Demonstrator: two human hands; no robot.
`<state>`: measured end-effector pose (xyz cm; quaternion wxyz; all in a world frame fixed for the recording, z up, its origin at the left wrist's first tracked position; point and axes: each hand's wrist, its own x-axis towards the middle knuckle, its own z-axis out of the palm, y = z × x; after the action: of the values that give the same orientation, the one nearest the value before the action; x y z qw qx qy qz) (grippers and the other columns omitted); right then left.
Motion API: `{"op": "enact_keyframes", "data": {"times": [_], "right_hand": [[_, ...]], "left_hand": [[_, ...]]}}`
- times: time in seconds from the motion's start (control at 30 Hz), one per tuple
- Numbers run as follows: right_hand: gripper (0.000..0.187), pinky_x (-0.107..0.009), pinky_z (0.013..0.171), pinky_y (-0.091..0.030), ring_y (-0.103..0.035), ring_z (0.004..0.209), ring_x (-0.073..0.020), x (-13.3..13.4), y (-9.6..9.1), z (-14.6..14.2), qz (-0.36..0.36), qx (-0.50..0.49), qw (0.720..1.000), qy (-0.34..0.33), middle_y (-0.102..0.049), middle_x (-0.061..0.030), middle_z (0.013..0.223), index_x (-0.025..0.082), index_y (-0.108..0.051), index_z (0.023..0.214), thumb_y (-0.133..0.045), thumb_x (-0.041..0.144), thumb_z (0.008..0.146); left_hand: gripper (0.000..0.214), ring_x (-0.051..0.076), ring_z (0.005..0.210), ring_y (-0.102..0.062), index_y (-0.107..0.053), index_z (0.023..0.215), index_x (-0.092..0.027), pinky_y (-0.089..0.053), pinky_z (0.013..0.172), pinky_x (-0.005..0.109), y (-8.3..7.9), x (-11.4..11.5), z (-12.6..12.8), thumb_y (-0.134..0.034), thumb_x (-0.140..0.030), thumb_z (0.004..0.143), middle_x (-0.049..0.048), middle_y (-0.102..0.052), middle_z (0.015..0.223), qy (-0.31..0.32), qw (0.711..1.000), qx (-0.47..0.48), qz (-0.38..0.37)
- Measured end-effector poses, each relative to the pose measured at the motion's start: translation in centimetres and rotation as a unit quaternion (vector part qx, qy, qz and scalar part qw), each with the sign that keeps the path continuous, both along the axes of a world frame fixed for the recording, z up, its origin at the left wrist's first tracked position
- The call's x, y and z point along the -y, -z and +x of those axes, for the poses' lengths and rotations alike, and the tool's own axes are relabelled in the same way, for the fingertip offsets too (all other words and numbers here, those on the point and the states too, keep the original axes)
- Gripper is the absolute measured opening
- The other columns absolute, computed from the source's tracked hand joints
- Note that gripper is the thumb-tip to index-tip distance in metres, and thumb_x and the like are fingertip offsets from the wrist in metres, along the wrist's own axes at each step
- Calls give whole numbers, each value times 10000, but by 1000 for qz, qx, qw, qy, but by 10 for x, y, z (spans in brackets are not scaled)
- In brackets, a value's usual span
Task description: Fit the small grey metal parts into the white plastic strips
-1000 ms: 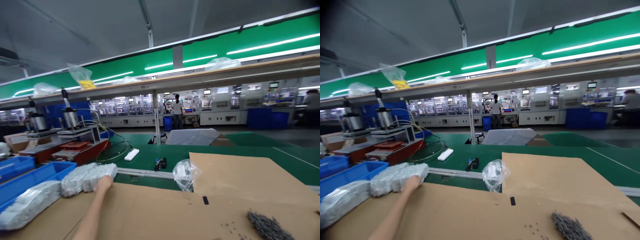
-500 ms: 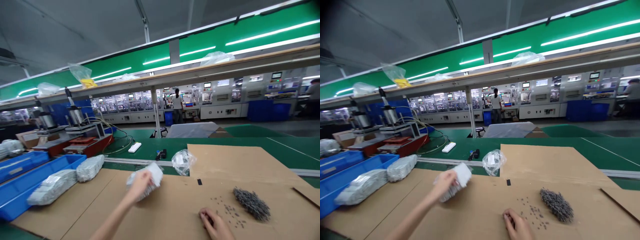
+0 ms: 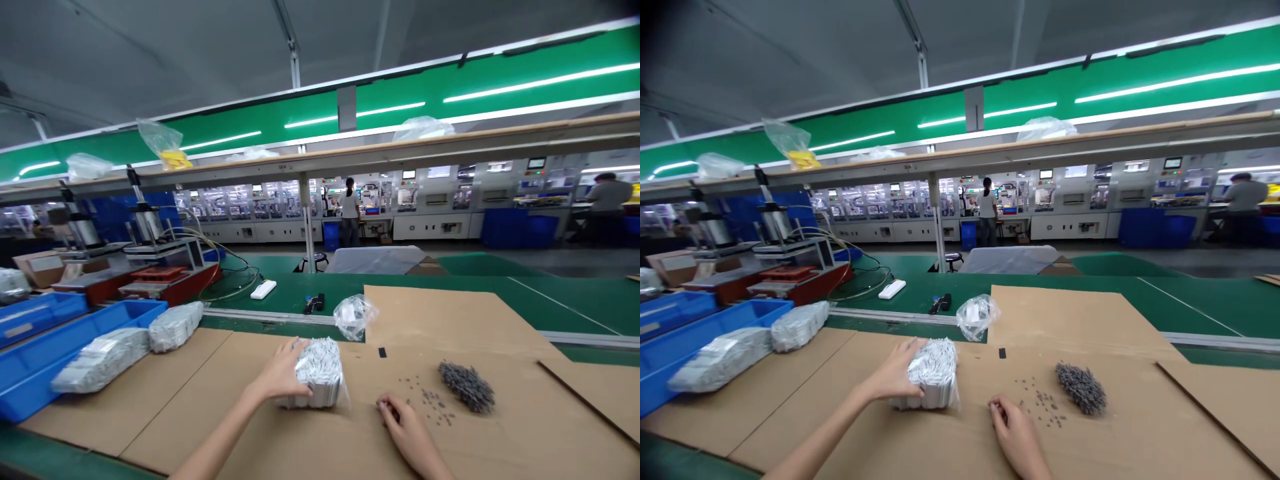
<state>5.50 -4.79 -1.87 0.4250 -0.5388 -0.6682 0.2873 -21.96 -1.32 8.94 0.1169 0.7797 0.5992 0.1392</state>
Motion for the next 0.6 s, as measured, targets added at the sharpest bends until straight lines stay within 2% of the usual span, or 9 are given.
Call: {"op": "enact_keyframes", "data": {"times": [0.1, 0.17, 0.23, 0.33, 0.4, 0.5, 0.6], "right_hand": [[343, -257, 605, -444, -584, 638, -187, -3, 0, -6, 16, -37, 999, 7, -640, -43, 693, 186, -602, 796, -390, 453, 755], [355, -279, 665, -453, -584, 745, -197, -7, -8, -16, 49, -68, 996, 25, -634, -74, 824, 170, -576, 888, -361, 432, 780], [356, -307, 752, -433, -546, 888, -203, -12, -24, -31, 106, -67, 991, 39, -593, -94, 970, 168, -527, 988, -337, 403, 800], [413, -367, 929, -285, -368, 1129, -211, -21, -55, -57, 177, 44, 983, -14, -444, -73, 1208, 204, -427, 1135, -360, 414, 786], [589, -394, 961, -214, -247, 1203, -232, -27, -71, -70, 164, 162, 971, -63, -338, -62, 1298, 215, -293, 1244, -416, 481, 734], [723, -403, 968, -165, -201, 1221, -243, -33, -79, -78, 126, 277, 949, -85, -271, -75, 1337, 193, -180, 1295, -383, 562, 708], [801, -391, 970, -138, -154, 1235, -240, -36, -77, -76, 103, 333, 931, -106, -222, -81, 1356, 177, -136, 1307, -357, 624, 679]], "left_hand": [[870, 335, 1152, -274, -319, 1228, -266, -239, 930, 421, 16, 6, 8, -656, -478, 454, 89, -296, 1289, 24, 997, 42, 52], [787, 298, 1157, -282, -324, 1224, -266, -249, 943, 389, 17, 10, 15, -608, -504, 530, 68, -303, 1290, 61, 994, 76, 49], [704, 261, 1167, -283, -319, 1229, -254, -249, 956, 360, 12, 12, 19, -544, -510, 613, 59, -316, 1291, 98, 990, 102, 26], [550, 239, 1174, -280, -372, 1197, -248, -250, 956, 359, 3, 6, 17, -451, -488, 708, 63, -340, 1278, 119, 987, 103, 18], [482, 257, 1182, -260, -436, 1145, -256, -231, 955, 394, 0, 0, 10, -452, -475, 715, 67, -349, 1270, 111, 990, 75, 41], [459, 280, 1168, -271, -476, 1101, -258, -244, 932, 418, 3, -7, -1, -496, -462, 690, 78, -356, 1259, 99, 992, 48, 56], [403, 241, 1085, -381, -495, 1065, -248, -316, 883, 356, 6, -13, -6, -500, -424, 702, 70, -438, 1177, 116, 990, 62, 50]]}}
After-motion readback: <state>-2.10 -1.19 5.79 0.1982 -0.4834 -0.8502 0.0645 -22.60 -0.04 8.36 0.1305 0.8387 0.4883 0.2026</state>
